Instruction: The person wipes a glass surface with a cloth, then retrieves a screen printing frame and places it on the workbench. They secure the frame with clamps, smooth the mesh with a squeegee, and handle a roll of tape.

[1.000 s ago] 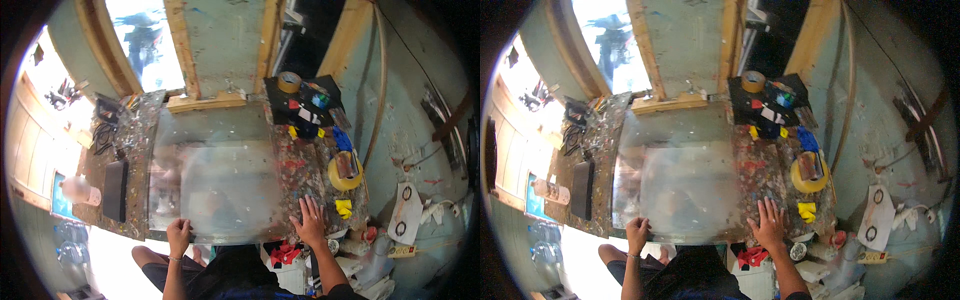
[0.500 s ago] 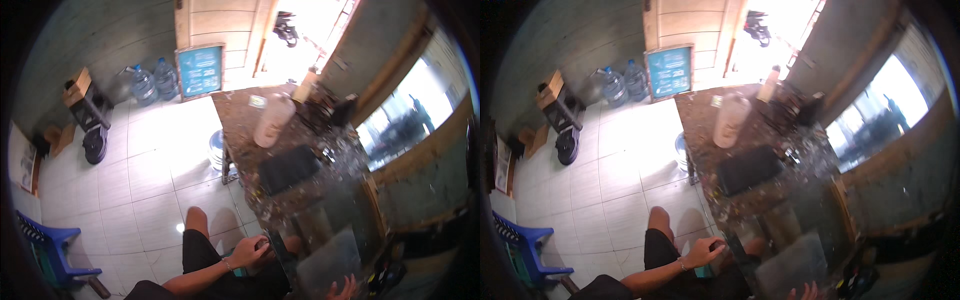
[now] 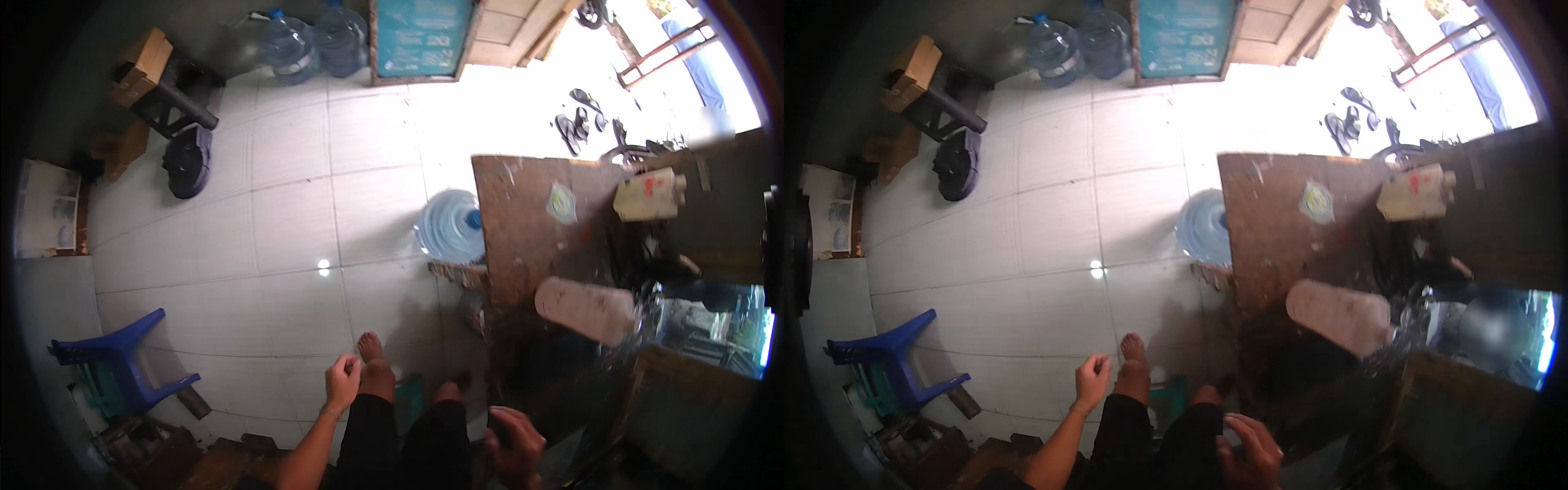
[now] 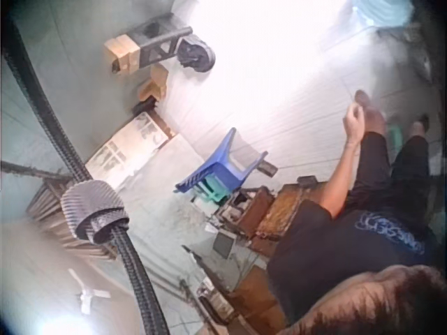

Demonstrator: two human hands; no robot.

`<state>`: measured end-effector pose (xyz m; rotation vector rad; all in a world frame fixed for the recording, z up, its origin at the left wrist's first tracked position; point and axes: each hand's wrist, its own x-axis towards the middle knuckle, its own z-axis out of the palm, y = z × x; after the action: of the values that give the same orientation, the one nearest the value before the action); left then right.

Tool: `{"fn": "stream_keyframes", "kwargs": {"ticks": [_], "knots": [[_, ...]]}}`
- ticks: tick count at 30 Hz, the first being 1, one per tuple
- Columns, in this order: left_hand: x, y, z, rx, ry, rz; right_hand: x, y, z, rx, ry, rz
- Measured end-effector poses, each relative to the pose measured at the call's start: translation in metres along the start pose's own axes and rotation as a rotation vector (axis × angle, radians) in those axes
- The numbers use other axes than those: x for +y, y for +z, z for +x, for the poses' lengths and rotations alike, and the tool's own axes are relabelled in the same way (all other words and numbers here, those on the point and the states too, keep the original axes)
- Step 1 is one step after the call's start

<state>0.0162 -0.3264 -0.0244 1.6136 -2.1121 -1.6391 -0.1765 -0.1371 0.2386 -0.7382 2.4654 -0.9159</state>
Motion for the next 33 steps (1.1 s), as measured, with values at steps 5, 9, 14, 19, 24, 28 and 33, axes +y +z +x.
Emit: {"fn": "stream_keyframes", "kwargs": {"ticks": [5,9,14,19,24,28,33], "knots": [[0.014,-0.102,0.021,0.072,-0.159,0.162,-0.016,0.027,0.072,-0.572,0.165,0.015],[0.121,-0.17,0.125,0.09,-0.019,0.298,0.01,0.079,0.085,-0.418,0.17,-0.018],[0.304,-0.2,0.366,0.12,0.352,0.569,-0.003,0.162,0.195,-0.272,0.343,0.17],[0.456,-0.174,0.626,0.112,0.62,0.698,-0.048,0.164,0.331,-0.368,0.566,0.015],[0.589,-0.122,0.801,0.1,0.586,0.736,-0.089,0.179,0.387,-0.25,0.773,0.235],[0.643,-0.071,0.889,0.051,0.738,0.916,-0.135,0.192,0.472,-0.157,1.033,0.399],[0.633,-0.006,0.907,0.18,0.622,1.256,-0.212,0.221,0.581,0.028,1.192,0.305]]}}
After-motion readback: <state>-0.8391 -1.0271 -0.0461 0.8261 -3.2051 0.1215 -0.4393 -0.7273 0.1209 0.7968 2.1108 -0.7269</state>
